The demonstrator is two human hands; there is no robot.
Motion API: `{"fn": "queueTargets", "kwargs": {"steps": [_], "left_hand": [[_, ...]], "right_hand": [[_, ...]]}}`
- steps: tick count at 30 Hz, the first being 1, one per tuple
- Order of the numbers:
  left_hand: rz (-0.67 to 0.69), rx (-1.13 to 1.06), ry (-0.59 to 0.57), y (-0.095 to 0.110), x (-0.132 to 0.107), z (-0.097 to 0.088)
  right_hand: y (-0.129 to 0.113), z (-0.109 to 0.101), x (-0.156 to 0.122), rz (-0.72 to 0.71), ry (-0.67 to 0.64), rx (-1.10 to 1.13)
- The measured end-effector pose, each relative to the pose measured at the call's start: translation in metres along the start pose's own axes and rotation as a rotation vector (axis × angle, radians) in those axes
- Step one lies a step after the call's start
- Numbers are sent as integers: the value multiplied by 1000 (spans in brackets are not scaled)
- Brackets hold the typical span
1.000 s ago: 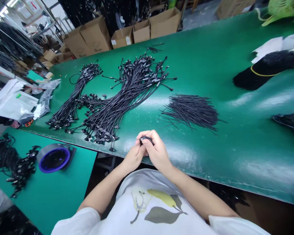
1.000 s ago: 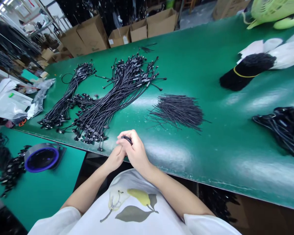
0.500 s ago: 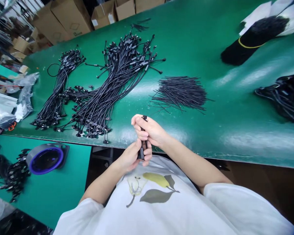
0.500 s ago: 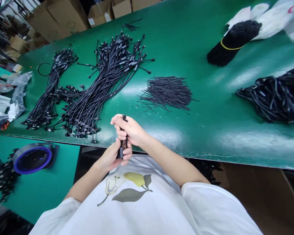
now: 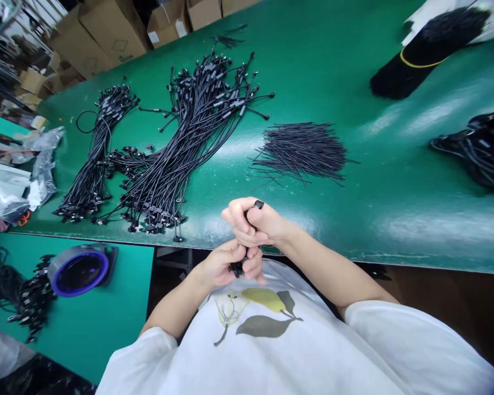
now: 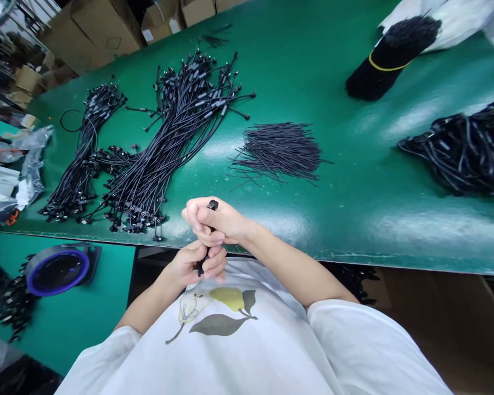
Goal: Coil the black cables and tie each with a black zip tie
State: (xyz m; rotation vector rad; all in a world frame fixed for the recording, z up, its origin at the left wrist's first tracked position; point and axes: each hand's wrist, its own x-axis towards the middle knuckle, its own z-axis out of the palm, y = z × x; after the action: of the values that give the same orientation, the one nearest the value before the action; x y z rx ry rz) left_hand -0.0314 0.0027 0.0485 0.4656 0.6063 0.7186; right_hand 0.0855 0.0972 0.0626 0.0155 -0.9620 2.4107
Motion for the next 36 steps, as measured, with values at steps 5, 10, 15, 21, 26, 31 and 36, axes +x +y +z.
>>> {"fn": "queueTargets", "kwargs": {"steps": [5, 10, 15, 21, 26, 31, 36], "left_hand": [[254, 738, 474, -2, 6, -16], [273, 1043, 457, -4, 8, -20], [280, 780, 380, -3, 10, -13], [323, 1159, 432, 2, 4, -12], [347, 1349, 559, 10, -2, -29], [304, 1656, 393, 12, -1, -39], [311, 1914, 269, 5, -5, -38]], "right_hand": [[3, -9, 0, -137, 523, -449], [18, -5, 8, -311, 783, -178], [18, 1, 10, -354, 776, -94], [21, -6, -1, -464, 752, -405], [16, -15, -35, -476, 452, -1538], [18, -8, -59, 16, -8, -2187], [12, -9, -60, 398, -129, -2047]]}}
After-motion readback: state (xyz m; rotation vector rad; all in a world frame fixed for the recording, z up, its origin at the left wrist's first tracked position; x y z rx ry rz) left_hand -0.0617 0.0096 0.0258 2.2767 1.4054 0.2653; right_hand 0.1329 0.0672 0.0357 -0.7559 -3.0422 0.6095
